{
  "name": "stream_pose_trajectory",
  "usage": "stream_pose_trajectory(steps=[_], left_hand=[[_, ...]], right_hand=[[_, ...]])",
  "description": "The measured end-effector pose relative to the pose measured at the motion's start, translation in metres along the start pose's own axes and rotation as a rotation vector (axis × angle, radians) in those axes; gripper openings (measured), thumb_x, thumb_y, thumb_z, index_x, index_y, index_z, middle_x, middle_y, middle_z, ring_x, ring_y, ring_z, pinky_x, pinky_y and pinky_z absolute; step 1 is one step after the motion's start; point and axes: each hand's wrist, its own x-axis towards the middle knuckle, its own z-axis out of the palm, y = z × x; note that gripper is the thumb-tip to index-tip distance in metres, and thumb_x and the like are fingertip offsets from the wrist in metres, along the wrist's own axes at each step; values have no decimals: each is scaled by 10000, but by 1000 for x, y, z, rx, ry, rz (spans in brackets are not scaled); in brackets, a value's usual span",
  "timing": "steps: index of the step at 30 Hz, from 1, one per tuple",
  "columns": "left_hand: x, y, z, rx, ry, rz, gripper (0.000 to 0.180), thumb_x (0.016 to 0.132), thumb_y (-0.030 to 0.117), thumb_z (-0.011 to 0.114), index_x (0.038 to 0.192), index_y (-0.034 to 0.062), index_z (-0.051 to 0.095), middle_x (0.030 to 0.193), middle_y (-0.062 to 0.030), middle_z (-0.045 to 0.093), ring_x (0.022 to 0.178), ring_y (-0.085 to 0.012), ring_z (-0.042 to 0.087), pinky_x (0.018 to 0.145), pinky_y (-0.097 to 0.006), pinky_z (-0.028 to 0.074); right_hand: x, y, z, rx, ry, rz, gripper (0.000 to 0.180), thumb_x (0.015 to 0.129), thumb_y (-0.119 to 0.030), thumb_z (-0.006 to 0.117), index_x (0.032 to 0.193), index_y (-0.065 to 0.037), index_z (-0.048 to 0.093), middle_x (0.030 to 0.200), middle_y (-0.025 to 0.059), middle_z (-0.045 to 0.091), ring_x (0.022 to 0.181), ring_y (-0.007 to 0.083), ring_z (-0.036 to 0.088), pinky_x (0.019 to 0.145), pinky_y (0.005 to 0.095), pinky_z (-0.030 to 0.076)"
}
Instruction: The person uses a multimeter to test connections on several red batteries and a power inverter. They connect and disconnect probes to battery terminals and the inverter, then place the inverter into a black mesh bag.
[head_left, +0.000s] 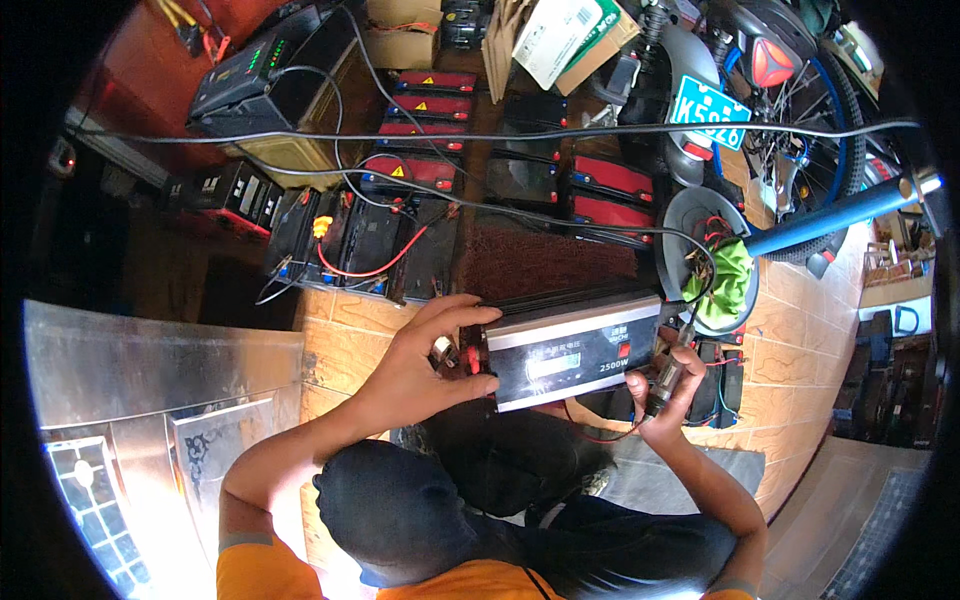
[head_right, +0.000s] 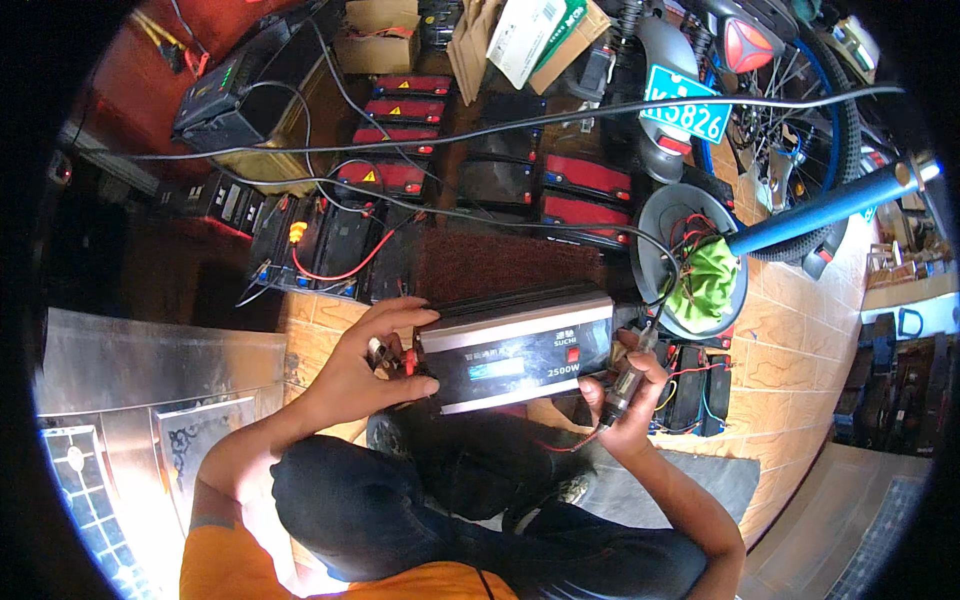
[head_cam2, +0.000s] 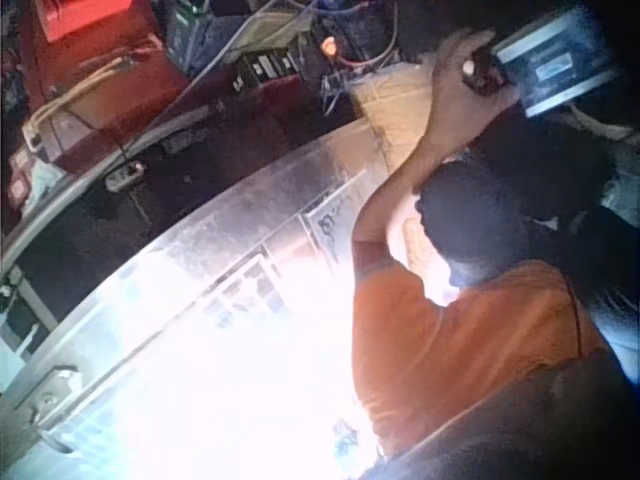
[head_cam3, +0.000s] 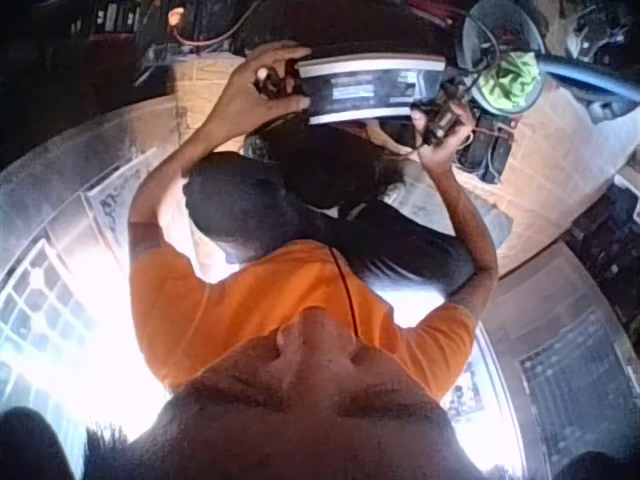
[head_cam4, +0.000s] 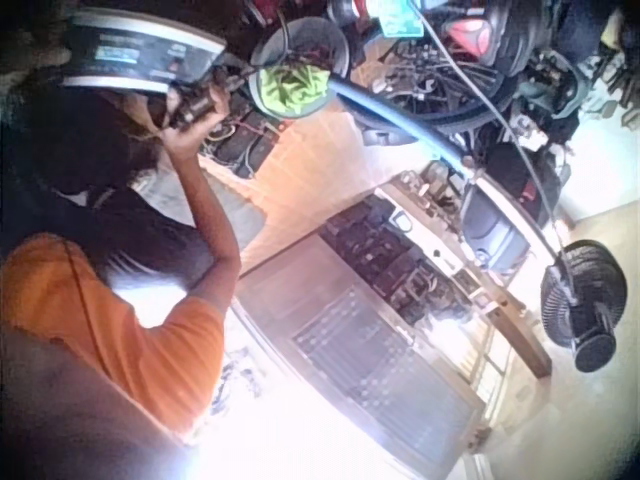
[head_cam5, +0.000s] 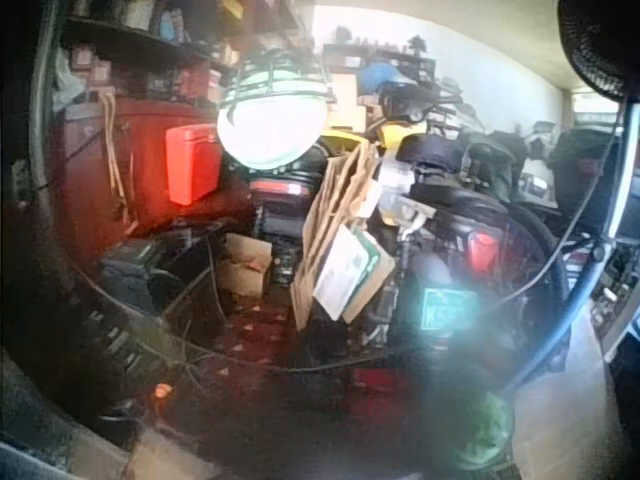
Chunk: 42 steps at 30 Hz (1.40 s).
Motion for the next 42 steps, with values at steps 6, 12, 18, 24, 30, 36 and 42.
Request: stream_pose_trajectory(steps=[6, 12, 18, 24, 30, 36, 42], left_hand=[[2, 1, 0, -37, -2, -13, 733, 759, 162, 932, 1428, 178, 633, 1498, -150, 504, 969, -167, 607, 924, -327, 522], [1, 0, -1, -64, -21, 6, 716, 806, 176, 891, 1467, 186, 616, 1522, -188, 484, 1356, -306, 538, 1136, -406, 428], [3, -4, -1, -114, -22, 15, 664, 850, 198, 854, 1472, 179, 620, 1514, -205, 493, 1421, -355, 486, 1178, -434, 388], [2, -5, 0, -82, 1, 31, 650, 854, 204, 847, 1463, 165, 625, 1499, -210, 508, 1408, -364, 499, 1173, -432, 398], [5, -4, 2, -73, 19, 22, 640, 847, 181, 841, 1449, 139, 630, 1469, -206, 535, 1380, -355, 529, 1153, -428, 423], [6, -3, 3, -96, 53, 16, 623, 833, 162, 842, 1420, 109, 641, 1437, -185, 574, 1342, -325, 558, 1143, -411, 430], [11, 1, 4, -100, 84, -24, 621, 810, 133, 845, 1397, 93, 647, 1316, -131, 635, 1057, -178, 631, 950, -319, 503]], right_hand=[[0, 2, -1, 10, 3, 1, 720, 940, -197, 811, 1443, -146, 298, 1539, 244, 392, 1349, 318, 504, 1084, 447, 452], [3, -1, -2, -28, 0, -13, 711, 942, -206, 808, 1450, -144, 315, 1542, 246, 392, 1351, 323, 510, 1036, 426, 489], [8, -5, -1, -109, -25, -64, 690, 958, -167, 783, 1452, -148, 302, 1553, 233, 388, 1327, 312, 539, 1041, 402, 492], [7, -6, -3, -129, -36, -34, 690, 950, -123, 780, 1447, -150, 303, 1562, 204, 388, 1322, 296, 538, 1038, 397, 488], [8, -4, -1, -97, -5, -42, 681, 954, -189, 794, 1444, -146, 322, 1537, 212, 412, 1334, 293, 517, 1073, 413, 457], [11, -5, -1, -172, 3, -66, 678, 957, -218, 795, 1435, -103, 328, 1509, 223, 432, 1345, 314, 506, 1107, 440, 425], [12, -6, 0, -111, -5, -46, 683, 938, -147, 808, 1427, -100, 333, 1501, 224, 435, 1347, 305, 503, 1103, 435, 437]])
